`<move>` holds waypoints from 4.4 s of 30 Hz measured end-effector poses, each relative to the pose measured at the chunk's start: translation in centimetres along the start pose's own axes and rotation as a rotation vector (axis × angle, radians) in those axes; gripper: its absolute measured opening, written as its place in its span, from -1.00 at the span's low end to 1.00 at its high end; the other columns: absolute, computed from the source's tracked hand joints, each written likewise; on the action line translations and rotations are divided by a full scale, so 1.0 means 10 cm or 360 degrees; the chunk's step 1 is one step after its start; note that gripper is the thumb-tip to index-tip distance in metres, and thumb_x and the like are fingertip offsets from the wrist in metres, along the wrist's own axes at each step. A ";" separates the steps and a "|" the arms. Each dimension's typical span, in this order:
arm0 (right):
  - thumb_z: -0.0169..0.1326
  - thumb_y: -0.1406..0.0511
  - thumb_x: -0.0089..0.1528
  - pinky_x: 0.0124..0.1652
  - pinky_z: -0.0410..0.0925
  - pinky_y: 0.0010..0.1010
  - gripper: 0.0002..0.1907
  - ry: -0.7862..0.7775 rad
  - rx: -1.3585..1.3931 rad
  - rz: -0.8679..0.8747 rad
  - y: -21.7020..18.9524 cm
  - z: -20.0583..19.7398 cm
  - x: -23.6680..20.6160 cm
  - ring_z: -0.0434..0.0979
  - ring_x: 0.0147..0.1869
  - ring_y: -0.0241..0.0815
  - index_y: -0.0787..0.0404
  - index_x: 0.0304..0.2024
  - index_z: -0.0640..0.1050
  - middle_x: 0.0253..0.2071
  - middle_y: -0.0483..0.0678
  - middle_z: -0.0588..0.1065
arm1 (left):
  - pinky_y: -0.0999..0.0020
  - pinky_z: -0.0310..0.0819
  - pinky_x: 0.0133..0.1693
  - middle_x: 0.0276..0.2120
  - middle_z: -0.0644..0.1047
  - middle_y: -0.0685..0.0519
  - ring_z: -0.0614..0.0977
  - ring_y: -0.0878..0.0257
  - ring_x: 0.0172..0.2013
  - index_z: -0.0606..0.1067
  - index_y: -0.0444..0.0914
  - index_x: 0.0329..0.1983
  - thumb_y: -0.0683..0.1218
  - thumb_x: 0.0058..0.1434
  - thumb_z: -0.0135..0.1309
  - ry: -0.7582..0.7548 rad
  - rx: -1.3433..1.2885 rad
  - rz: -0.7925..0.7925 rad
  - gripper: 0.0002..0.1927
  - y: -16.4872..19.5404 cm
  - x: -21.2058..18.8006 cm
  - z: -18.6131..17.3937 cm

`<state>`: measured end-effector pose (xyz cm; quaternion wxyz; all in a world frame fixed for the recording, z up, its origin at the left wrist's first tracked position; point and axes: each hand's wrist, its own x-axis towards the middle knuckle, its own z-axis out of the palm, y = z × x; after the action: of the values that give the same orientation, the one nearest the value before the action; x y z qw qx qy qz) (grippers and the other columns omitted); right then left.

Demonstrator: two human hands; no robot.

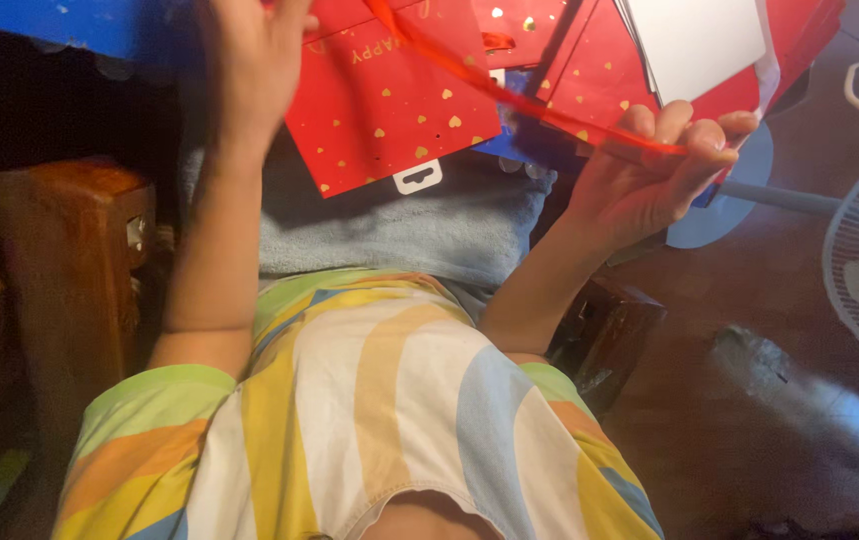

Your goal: The person assembles red gift boxes by threading red ribbons through handle slots and tying them. They fold the box flaps, secure the ribbons, and place the finished boxes on a blue table.

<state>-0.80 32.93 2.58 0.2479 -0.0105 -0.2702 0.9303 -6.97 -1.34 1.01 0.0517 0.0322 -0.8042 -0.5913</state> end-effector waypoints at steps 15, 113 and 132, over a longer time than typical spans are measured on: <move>0.17 0.38 0.42 0.03 0.42 -0.30 -0.67 -0.0201 -0.0866 -0.0021 0.40 0.07 -0.41 0.53 -0.10 -0.18 0.32 0.22 0.51 -0.17 0.03 0.53 | 0.22 0.40 -0.18 -0.25 0.47 -0.01 0.51 0.09 -0.19 0.49 -0.32 -0.06 -0.05 0.30 0.30 -0.1174 -0.1343 0.1536 -0.69 1.60 -1.05 -0.15; 0.24 0.37 0.27 0.18 0.22 -0.20 -0.79 -0.1110 -0.2345 0.0319 0.64 0.32 -0.71 0.57 -0.04 -0.03 0.23 -0.04 0.57 -0.19 -0.05 0.57 | 0.28 0.72 -0.05 -0.02 0.65 -0.14 0.74 0.14 -0.07 0.42 -0.38 0.19 0.04 0.63 -0.07 -0.0610 -0.1201 -0.0428 -0.63 -0.23 -0.63 0.28; 0.02 0.40 0.31 0.33 0.21 -0.14 -0.78 -0.1150 -0.2199 0.0295 0.61 0.14 -0.70 0.51 0.19 0.08 0.29 0.00 0.56 -0.01 0.09 0.56 | 0.56 0.58 -0.09 -0.03 0.65 0.00 0.67 0.38 -0.14 0.58 -0.37 0.12 -0.09 0.54 0.22 -0.0581 -0.0989 -0.0356 -0.75 -0.09 -0.73 0.35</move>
<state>2.34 24.52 -0.09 0.0034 0.1185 -0.8496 0.5140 -0.14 2.50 -1.25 -0.1501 -0.0033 -0.5738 -0.8051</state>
